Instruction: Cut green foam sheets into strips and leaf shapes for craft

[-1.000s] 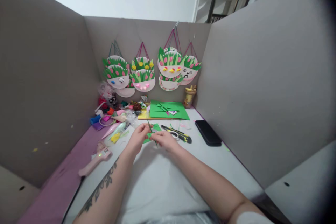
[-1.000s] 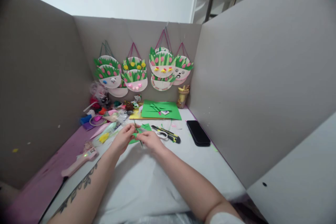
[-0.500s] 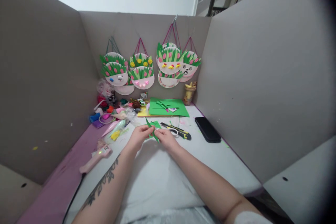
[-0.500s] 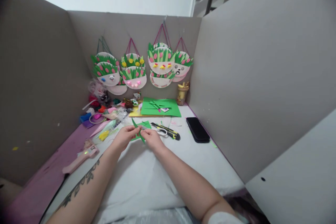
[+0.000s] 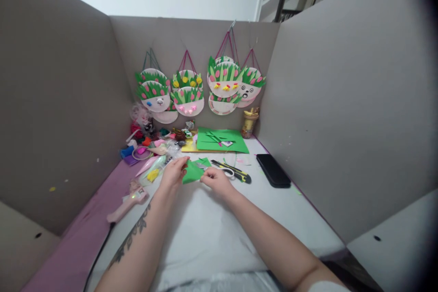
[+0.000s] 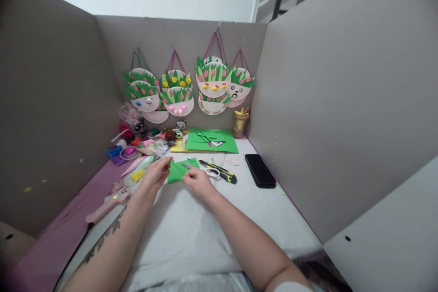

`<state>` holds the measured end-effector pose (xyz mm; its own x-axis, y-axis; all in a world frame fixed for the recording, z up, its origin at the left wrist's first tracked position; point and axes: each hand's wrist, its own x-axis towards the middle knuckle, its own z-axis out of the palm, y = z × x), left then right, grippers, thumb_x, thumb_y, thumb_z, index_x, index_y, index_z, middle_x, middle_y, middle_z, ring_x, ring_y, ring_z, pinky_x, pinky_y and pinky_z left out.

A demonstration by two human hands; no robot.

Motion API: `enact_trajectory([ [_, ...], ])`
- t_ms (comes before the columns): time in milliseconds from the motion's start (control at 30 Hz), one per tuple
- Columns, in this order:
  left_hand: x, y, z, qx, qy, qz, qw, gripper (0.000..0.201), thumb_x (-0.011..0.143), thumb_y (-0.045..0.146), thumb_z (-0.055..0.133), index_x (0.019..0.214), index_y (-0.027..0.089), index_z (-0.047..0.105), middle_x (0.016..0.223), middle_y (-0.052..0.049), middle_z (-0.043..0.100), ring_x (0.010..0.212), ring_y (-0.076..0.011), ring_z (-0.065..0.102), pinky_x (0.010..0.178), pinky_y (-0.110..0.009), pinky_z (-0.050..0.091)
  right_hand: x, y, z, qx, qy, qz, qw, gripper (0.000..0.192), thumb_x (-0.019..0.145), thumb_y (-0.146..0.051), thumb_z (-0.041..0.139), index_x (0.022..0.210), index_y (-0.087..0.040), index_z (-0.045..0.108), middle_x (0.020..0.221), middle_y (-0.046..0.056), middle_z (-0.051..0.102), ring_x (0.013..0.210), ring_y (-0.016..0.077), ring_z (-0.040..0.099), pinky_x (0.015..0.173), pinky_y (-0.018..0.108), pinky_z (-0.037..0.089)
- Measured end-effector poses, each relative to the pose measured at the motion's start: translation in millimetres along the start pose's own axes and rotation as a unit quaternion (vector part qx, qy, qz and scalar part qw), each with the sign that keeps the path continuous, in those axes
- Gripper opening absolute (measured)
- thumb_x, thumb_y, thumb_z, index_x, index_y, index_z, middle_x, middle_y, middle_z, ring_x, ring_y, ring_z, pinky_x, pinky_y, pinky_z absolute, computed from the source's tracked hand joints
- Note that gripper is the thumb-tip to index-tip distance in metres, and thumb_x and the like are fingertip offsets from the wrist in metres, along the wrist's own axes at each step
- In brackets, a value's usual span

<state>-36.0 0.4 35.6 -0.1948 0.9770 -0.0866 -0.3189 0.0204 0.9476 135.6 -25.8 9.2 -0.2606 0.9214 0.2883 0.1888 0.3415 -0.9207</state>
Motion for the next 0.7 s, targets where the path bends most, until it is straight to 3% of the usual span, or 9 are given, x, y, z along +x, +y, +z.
enact_trajectory([
  [133,1.9,8.3,-6.4,-0.047,0.045,0.011,0.998,0.046,0.044,0.045,0.081,0.076,0.016,0.064,0.073,0.0,0.063,0.06,-0.0078,0.051,0.05,-0.018,0.03,2.2,6.2,-2.1,0.017,0.024,0.037,0.999,0.018,0.066,-0.028,0.059,0.053,-0.018,0.053,0.06,-0.002,0.048,0.062,0.0137,0.046,0.062,0.026,0.035],
  [233,-6.5,3.7,-0.6,0.007,-0.036,0.015,0.999,0.047,0.052,0.049,0.079,0.084,0.018,0.064,0.081,-0.001,0.064,0.066,-0.0092,0.054,0.053,-0.018,0.033,5.0,10.6,-3.1,0.024,0.046,0.032,0.998,0.019,0.066,-0.029,0.058,0.052,-0.018,0.053,0.058,-0.002,0.048,0.06,0.0136,0.045,0.061,0.026,0.034],
  [333,-14.3,-12.3,9.3,0.108,-0.117,0.011,0.987,0.039,0.054,0.046,0.08,0.065,0.016,0.057,0.057,0.005,0.052,0.052,-0.0068,0.042,0.048,-0.02,0.026,6.5,12.8,-3.0,0.02,0.043,0.017,0.999,0.018,0.066,-0.029,0.058,0.052,-0.018,0.052,0.057,-0.003,0.047,0.06,0.0129,0.044,0.06,0.025,0.034],
  [400,-16.4,-23.2,14.0,0.152,-0.129,0.018,0.98,0.042,0.057,0.047,0.078,0.056,0.016,0.05,0.048,0.007,0.043,0.047,-0.006,0.035,0.047,-0.021,0.022,6.8,13.5,-2.3,0.037,0.034,0.022,0.999,0.017,0.067,-0.03,0.057,0.057,-0.018,0.053,0.057,-0.004,0.047,0.057,0.0117,0.042,0.058,0.025,0.033],
  [533,-17.9,-32.6,18.4,0.155,-0.12,0.025,0.98,0.042,0.057,0.046,0.077,0.054,0.016,0.047,0.047,0.008,0.04,0.046,-0.006,0.033,0.047,-0.021,0.021,7.0,13.4,-1.8,0.081,0.022,0.052,0.995,0.022,0.069,-0.037,0.058,0.061,-0.018,0.05,0.053,-0.006,0.042,0.051,0.0093,0.034,0.051,0.023,0.029],
  [700,-17.3,-27.6,20.2,0.061,-0.09,-0.035,0.993,0.043,0.05,0.042,0.081,0.056,0.017,0.047,0.05,0.008,0.042,0.046,-0.0051,0.035,0.046,-0.02,0.024,8.2,9.7,-3.8,0.12,0.015,0.068,0.99,0.023,0.066,-0.039,0.062,0.062,-0.018,0.052,0.052,-0.007,0.041,0.05,0.0088,0.032,0.051,0.023,0.026],
])
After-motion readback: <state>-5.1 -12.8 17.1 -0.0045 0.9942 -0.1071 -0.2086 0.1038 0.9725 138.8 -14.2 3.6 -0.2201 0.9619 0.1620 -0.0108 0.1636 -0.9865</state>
